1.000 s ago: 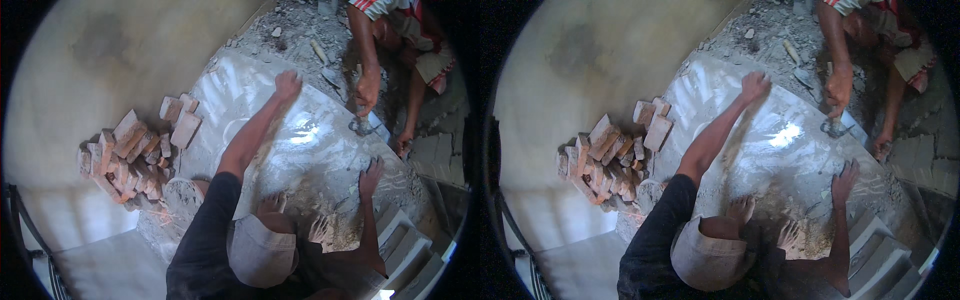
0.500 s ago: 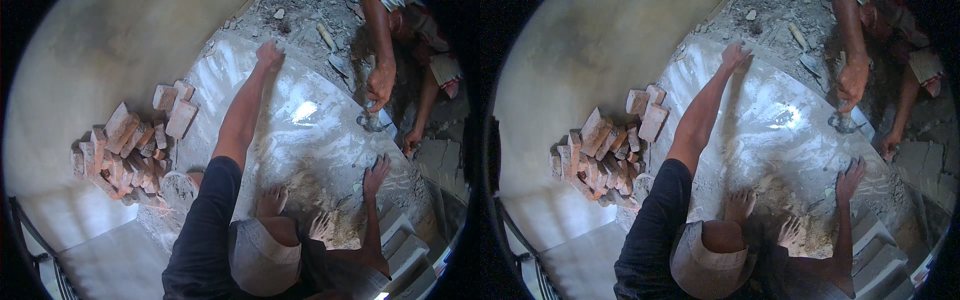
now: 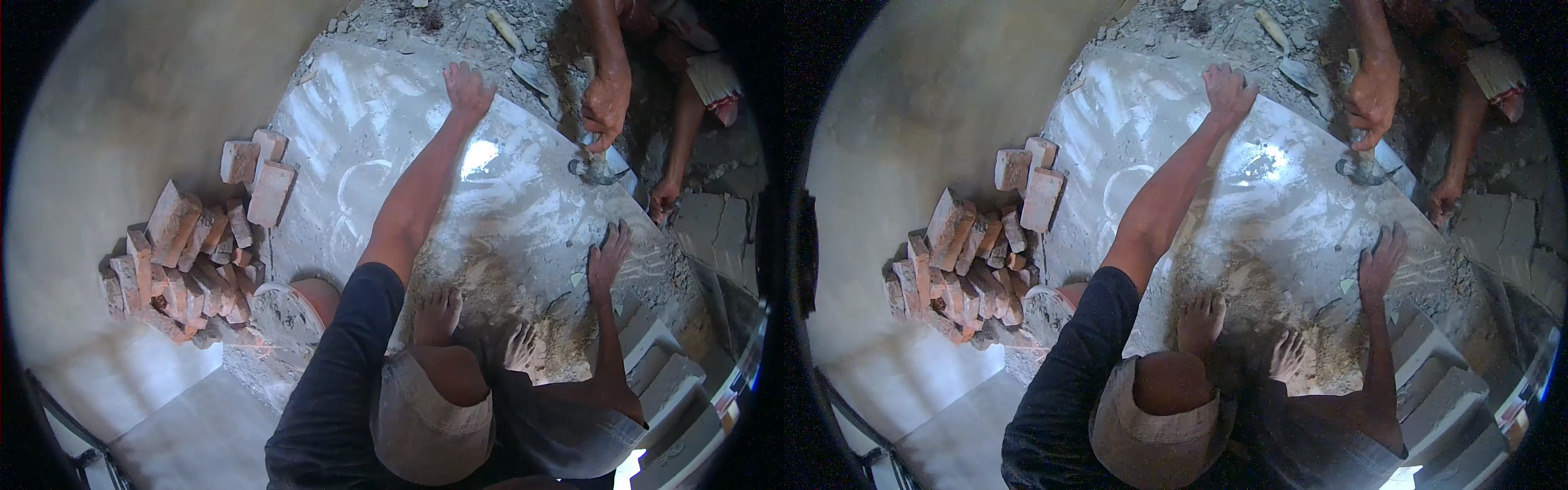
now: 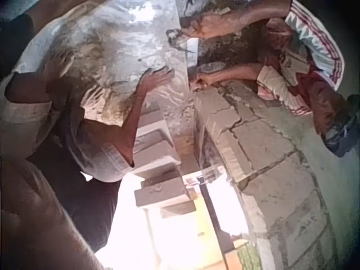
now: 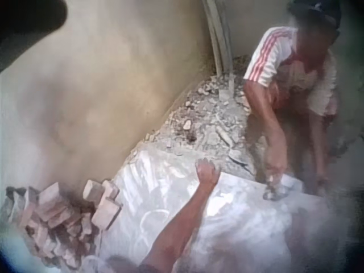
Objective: The person clears debris from a floor, using a trowel to scrape the surface and picking up pieces of broken masonry by hand to place them into a bucket.
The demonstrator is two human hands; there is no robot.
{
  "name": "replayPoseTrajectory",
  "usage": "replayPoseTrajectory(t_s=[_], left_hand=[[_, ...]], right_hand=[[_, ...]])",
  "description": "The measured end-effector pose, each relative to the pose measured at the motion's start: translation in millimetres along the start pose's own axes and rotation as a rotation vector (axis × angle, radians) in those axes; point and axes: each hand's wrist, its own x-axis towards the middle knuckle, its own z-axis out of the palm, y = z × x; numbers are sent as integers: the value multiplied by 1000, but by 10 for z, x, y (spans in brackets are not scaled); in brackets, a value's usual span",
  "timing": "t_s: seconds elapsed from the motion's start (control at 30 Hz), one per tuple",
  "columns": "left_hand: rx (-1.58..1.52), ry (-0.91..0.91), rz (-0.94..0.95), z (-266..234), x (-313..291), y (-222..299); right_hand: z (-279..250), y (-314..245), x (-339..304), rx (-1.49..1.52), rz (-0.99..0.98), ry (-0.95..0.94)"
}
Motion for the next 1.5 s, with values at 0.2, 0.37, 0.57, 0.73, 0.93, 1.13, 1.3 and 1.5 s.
replayPoseTrajectory(t_s=[0.2,0.37,0.57,0.73,0.93,1.13,1.3,1.5], left_hand=[[-57,138,5,34,-64,14],[20,251,26,72,-86,14],[-31,206,10,30,-78,9],[-137,194,17,-132,239,-420],[-30,4,75,-280,285,-673],[25,-57,30,-235,146,-776],[-21,-42,-39,-127,76,-649],[94,418,172,-63,117,-1181]], right_hand=[[-17,-11,-21,12,-54,51],[4,12,-12,-3,7,4],[31,56,-43,58,-62,53],[11,-61,2,8,-11,-8],[17,25,-39,5,-17,15],[-32,-85,6,32,-56,30],[-30,-10,-48,26,26,-21],[174,-75,46,21,64,2]])
